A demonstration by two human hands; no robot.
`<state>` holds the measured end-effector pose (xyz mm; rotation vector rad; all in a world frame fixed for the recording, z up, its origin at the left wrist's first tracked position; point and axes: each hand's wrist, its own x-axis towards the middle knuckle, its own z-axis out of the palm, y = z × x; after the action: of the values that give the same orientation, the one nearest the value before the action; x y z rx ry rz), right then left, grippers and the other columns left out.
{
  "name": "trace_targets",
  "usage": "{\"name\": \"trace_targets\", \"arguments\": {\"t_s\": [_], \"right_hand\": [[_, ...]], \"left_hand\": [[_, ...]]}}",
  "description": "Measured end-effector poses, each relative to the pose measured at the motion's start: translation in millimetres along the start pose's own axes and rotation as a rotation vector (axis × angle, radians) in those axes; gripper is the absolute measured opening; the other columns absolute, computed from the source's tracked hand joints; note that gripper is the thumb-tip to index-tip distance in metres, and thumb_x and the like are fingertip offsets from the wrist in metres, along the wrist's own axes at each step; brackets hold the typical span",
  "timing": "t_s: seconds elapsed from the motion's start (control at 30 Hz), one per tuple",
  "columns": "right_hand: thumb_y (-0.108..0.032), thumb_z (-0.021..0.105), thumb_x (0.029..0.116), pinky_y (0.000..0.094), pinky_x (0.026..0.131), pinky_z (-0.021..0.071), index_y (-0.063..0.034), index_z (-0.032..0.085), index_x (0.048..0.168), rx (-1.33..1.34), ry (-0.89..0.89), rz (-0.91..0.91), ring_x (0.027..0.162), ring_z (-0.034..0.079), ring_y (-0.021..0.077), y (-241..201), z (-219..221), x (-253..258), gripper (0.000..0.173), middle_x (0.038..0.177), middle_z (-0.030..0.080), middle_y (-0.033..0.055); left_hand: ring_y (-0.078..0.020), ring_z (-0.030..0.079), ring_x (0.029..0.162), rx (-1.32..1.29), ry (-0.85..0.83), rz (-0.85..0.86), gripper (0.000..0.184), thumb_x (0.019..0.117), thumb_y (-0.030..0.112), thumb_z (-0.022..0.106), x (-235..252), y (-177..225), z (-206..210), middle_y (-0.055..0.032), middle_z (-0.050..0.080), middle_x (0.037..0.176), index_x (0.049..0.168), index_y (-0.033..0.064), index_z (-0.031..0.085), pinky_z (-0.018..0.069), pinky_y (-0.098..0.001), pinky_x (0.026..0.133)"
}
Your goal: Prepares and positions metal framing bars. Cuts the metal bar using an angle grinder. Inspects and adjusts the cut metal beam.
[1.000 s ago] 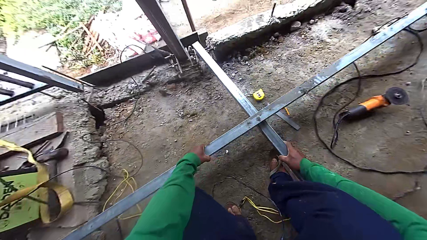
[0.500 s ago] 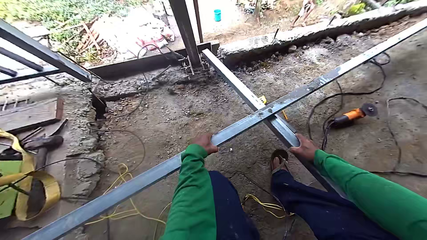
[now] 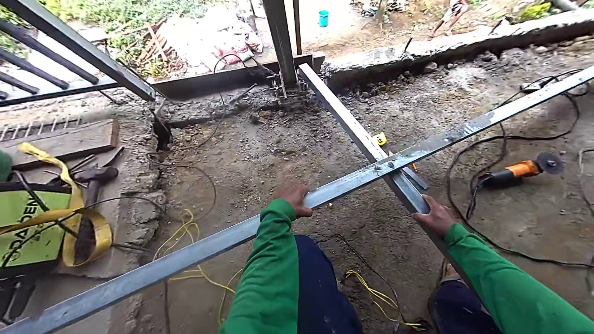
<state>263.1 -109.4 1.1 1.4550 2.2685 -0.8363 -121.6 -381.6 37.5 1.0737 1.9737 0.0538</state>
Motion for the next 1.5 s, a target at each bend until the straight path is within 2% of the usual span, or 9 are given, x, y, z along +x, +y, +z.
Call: {"name": "trace_targets", "arguments": {"t_s": [0.23, 0.37, 0.5, 0.6, 0.93, 1.07, 1.23, 1.3, 1.5], "right_hand": [[-0.041, 0.080, 0.0850, 0.0691, 0.097, 0.0479, -0.0066, 0.046, 0.150, 0.083, -0.048, -0.075, 0.112, 0.064, 0.0482, -70.1, 5.6, 47.6, 0.081, 0.120, 0.067, 0.0287], [-0.039, 0.085, 0.0778, 0.0723, 0.083, 0.0517, -0.0046, 0.055, 0.137, 0.141, -0.013, -0.061, 0.098, 0.068, 0.0484, -99.7, 39.7, 57.1, 0.075, 0.105, 0.070, 0.0272], [-0.040, 0.080, 0.0813, 0.0685, 0.088, 0.0525, -0.0077, 0.049, 0.146, 0.165, -0.078, -0.019, 0.102, 0.069, 0.0457, -116.5, 82.2, 26.6, 0.079, 0.109, 0.071, 0.0251], [-0.045, 0.072, 0.0865, 0.0625, 0.094, 0.0521, -0.0122, 0.039, 0.155, 0.116, -0.153, 0.032, 0.110, 0.068, 0.0407, -125.9, 111.7, 10.0, 0.083, 0.118, 0.070, 0.0213], [-0.039, 0.070, 0.0913, 0.0585, 0.102, 0.0498, -0.0095, 0.036, 0.157, 0.047, -0.171, 0.101, 0.122, 0.063, 0.0384, -105.2, 145.8, 21.5, 0.080, 0.135, 0.063, 0.0204], [-0.037, 0.069, 0.0925, 0.0549, 0.108, 0.0464, -0.0081, 0.038, 0.156, 0.021, -0.173, 0.122, 0.129, 0.058, 0.0374, -109.2, 154.9, 29.4, 0.077, 0.138, 0.061, 0.0205], [-0.039, 0.075, 0.0882, 0.0585, 0.103, 0.0502, -0.0130, 0.033, 0.158, 0.193, -0.251, 0.155, 0.122, 0.063, 0.0376, -93.5, 160.8, 33.8, 0.086, 0.133, 0.064, 0.0201], [-0.033, 0.077, 0.0853, 0.0578, 0.103, 0.0499, -0.0113, 0.032, 0.158, 0.203, -0.291, 0.187, 0.122, 0.063, 0.0373, -98.4, 158.1, 38.7, 0.088, 0.132, 0.065, 0.0203], [-0.034, 0.076, 0.0845, 0.0569, 0.102, 0.0506, -0.0097, 0.034, 0.156, 0.174, -0.285, 0.140, 0.122, 0.063, 0.0365, -97.8, 164.3, 28.0, 0.086, 0.133, 0.063, 0.0200]], "left_hand": [[-0.0382, 0.070, 0.106, -0.021, 0.035, -0.024, 0.063, 0.0793, 0.031, 0.086, 15.8, 19.1, 5.8, -0.0194, 0.073, 0.114, 0.135, 0.0110, 0.065, 0.0530, -0.0650, 0.093], [-0.0346, 0.072, 0.099, -0.003, 0.031, 0.023, 0.060, 0.0747, 0.029, 0.089, 32.0, 16.3, 12.4, -0.0171, 0.074, 0.107, 0.127, 0.0096, 0.067, 0.0554, -0.0631, 0.088], [-0.0335, 0.072, 0.094, 0.027, 0.005, 0.038, 0.055, 0.0728, 0.031, 0.090, 41.7, 9.6, 24.7, -0.0161, 0.074, 0.102, 0.119, 0.0092, 0.071, 0.0567, -0.0617, 0.085], [-0.0357, 0.070, 0.102, -0.033, -0.083, 0.043, 0.057, 0.0761, 0.024, 0.089, 43.4, 9.8, 23.6, -0.0202, 0.072, 0.110, 0.125, 0.0047, 0.067, 0.0548, -0.0602, 0.092], [-0.0391, 0.067, 0.114, 0.059, -0.153, -0.020, 0.072, 0.0754, 0.018, 0.088, 82.1, -2.3, 51.6, -0.0217, 0.069, 0.123, 0.140, 0.0060, 0.059, 0.0520, -0.0635, 0.098], [-0.0408, 0.069, 0.110, 0.085, -0.151, -0.056, 0.073, 0.0731, 0.014, 0.090, 98.1, -4.0, 60.3, -0.0227, 0.070, 0.119, 0.139, 0.0056, 0.059, 0.0534, -0.0642, 0.094], [-0.0412, 0.066, 0.116, 0.034, -0.115, -0.085, 0.088, 0.0732, 0.019, 0.090, 105.8, -12.7, 79.3, -0.0235, 0.067, 0.127, 0.150, 0.0072, 0.048, 0.0523, -0.0642, 0.098], [-0.0409, 0.068, 0.112, 0.045, -0.099, -0.101, 0.084, 0.0739, 0.026, 0.091, 114.5, -17.5, 85.1, -0.0231, 0.069, 0.122, 0.145, 0.0065, 0.051, 0.0537, -0.0644, 0.095], [-0.0399, 0.068, 0.112, 0.029, -0.126, -0.061, 0.069, 0.0762, 0.024, 0.088, 101.6, -7.6, 73.6, -0.0224, 0.070, 0.119, 0.136, 0.0048, 0.060, 0.0529, -0.0638, 0.096]]}}
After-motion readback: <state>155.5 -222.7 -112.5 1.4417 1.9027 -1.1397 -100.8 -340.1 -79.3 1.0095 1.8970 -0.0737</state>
